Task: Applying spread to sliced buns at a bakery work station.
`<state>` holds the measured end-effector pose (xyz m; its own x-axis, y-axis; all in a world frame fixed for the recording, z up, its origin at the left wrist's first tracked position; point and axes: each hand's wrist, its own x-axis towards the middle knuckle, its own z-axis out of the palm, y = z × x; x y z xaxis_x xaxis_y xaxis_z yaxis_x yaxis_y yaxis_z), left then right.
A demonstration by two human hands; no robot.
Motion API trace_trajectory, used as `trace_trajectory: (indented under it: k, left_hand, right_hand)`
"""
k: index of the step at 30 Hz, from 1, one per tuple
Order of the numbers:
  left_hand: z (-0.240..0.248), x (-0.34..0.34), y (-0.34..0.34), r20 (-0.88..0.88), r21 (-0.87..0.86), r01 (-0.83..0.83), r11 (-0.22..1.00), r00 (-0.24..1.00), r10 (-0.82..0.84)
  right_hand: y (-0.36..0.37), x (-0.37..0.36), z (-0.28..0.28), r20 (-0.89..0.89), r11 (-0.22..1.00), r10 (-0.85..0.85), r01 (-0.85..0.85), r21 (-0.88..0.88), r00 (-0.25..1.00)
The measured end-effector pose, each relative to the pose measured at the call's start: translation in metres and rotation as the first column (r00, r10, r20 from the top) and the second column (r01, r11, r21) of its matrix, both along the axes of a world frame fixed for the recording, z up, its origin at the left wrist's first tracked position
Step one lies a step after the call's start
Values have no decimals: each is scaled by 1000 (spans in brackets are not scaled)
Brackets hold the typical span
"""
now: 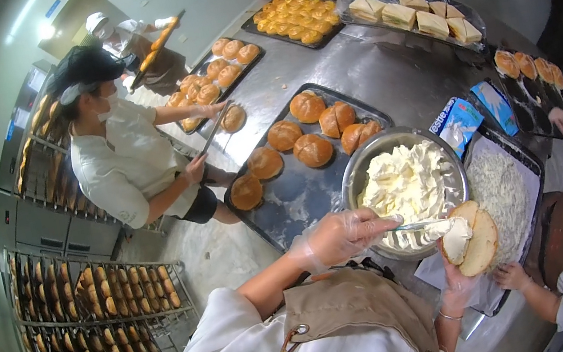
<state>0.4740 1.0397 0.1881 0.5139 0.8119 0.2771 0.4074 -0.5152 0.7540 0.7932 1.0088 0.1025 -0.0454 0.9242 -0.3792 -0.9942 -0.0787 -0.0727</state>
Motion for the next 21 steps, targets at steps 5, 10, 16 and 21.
trace_trajectory:
  k: [5, 10, 16, 21]
  left_hand:
    - [3, 9, 8, -10, 11, 2, 1000, 1000, -2]
    - [4, 12, 13, -12, 56, 0, 998, 1000, 1]
    - [6, 13, 14, -3, 33, 10, 999, 1000, -10]
    - [8, 11, 14, 11, 34, 17, 999, 1000, -17]
  right_hand:
    - [10, 1, -3, 160, 989, -100, 115, -88, 982]
    - [16, 11, -19, 307, 976, -132, 177, -126, 943]
    - [10, 26, -44, 275, 984, -158, 176, -39, 948]
    - [12, 19, -33, 194, 990, -127, 136, -36, 973]
